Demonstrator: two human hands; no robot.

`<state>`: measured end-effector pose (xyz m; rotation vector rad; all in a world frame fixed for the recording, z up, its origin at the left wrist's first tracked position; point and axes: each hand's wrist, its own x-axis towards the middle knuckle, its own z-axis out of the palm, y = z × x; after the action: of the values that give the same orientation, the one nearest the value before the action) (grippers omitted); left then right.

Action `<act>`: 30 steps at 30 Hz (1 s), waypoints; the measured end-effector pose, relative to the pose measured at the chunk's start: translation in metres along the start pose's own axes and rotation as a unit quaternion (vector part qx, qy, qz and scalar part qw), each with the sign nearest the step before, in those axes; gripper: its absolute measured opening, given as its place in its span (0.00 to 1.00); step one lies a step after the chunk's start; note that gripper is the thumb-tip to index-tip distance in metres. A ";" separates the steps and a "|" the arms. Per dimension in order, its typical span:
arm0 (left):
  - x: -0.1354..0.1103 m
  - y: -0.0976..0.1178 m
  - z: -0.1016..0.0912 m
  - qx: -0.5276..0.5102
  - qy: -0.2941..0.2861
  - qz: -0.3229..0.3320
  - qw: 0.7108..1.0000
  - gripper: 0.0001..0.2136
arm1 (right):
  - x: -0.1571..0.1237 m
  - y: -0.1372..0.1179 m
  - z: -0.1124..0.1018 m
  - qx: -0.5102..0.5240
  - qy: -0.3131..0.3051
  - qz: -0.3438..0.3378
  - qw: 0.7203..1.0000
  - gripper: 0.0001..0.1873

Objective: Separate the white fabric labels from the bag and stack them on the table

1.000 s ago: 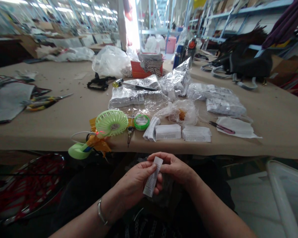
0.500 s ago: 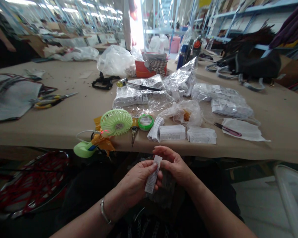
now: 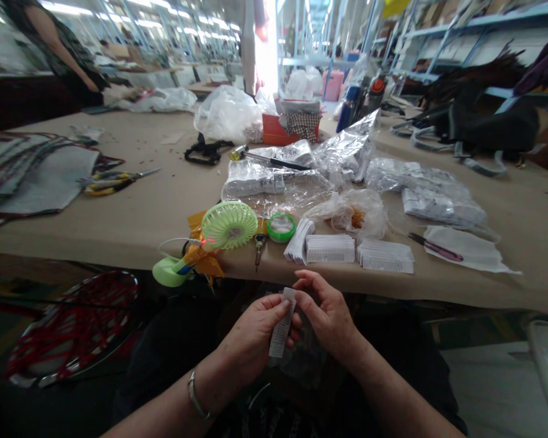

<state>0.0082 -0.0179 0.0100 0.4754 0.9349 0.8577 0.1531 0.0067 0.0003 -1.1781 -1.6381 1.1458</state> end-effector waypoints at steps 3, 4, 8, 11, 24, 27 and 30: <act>-0.004 0.002 -0.003 0.023 0.031 0.027 0.999 0.10 | 0.005 -0.004 0.008 0.147 -0.030 0.088 0.985 0.10; -0.006 0.003 -0.004 0.031 0.042 0.037 0.998 0.10 | 0.006 -0.005 0.012 0.178 -0.040 0.105 0.978 0.10; -0.009 0.005 -0.009 0.036 0.058 0.064 0.996 0.11 | 0.008 -0.007 0.027 0.224 -0.059 0.124 0.965 0.11; -0.009 0.002 -0.013 0.030 0.049 0.072 0.996 0.13 | 0.008 -0.008 0.035 0.216 -0.056 0.126 0.967 0.11; -0.013 0.005 -0.024 0.017 -0.035 0.028 0.999 0.11 | 0.008 -0.002 0.035 0.314 -0.114 0.150 0.931 0.18; -0.015 0.006 -0.027 0.010 -0.088 -0.004 0.996 0.10 | 0.010 0.002 0.029 0.363 -0.229 0.175 0.886 0.23; -0.017 0.005 -0.027 0.007 -0.109 -0.009 0.994 0.10 | 0.012 0.005 0.026 0.396 -0.300 0.175 0.850 0.23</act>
<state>-0.0225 -0.0286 0.0074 0.5595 0.7427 0.7657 0.1267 0.0135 -0.0100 -0.5853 -1.1148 2.3166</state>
